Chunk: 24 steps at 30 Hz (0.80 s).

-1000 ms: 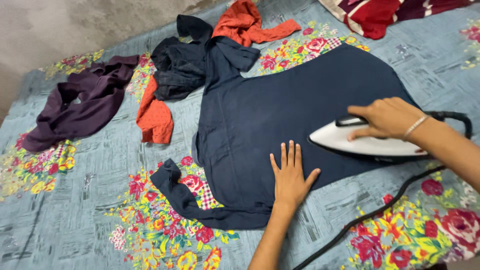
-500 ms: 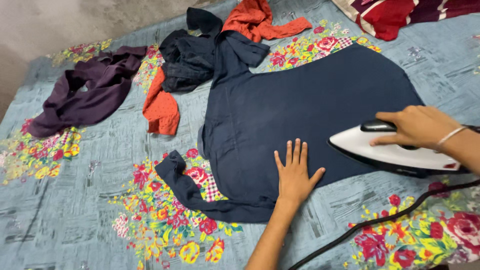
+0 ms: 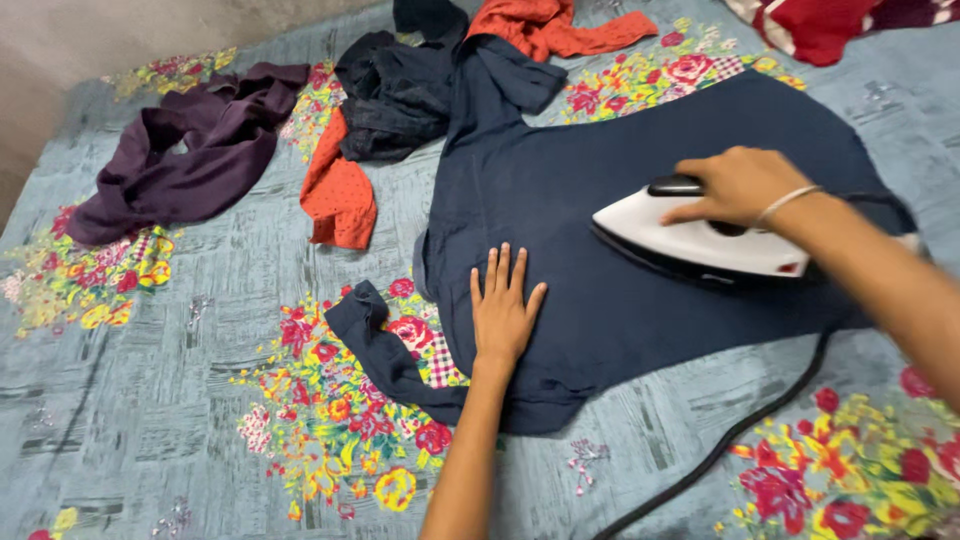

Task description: The person irons a dark blue shirt laid out on a bed. They smooth the fabric with one hand while moving the iron with the other, then flip the shirt over to iron the other side.

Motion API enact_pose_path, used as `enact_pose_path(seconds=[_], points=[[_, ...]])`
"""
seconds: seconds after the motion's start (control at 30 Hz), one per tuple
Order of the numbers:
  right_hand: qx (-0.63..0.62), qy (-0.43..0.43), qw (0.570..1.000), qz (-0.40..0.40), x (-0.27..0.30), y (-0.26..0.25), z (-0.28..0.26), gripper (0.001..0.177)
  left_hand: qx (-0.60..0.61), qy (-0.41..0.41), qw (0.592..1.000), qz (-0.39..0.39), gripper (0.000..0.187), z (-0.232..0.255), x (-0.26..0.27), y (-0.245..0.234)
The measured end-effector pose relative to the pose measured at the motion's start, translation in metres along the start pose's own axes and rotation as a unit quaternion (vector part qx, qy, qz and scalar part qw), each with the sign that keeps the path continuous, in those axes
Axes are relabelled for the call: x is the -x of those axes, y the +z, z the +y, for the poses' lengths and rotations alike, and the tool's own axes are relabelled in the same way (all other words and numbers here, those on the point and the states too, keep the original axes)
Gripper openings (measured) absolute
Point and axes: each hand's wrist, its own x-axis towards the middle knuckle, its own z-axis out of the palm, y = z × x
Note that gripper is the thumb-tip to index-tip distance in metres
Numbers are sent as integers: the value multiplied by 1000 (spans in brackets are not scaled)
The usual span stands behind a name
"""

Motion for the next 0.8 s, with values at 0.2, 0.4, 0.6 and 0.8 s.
enact_pose_path(seconds=[0.2, 0.4, 0.6, 0.8], points=[[10, -130, 991, -30, -17, 6, -54, 65, -24, -23, 999, 2, 64, -8, 10, -1], [-4, -128, 992, 12, 1, 3, -74, 65, -29, -31, 999, -3, 59, -2, 5, -7], [-10, -79, 997, 11, 1, 2, -90, 64, -21, -62, 998, 11, 60, 1, 11, -13], [-4, -176, 982, -75, 42, -7, -88, 64, 84, -177, 965, 173, 38, -19, 31, -46]])
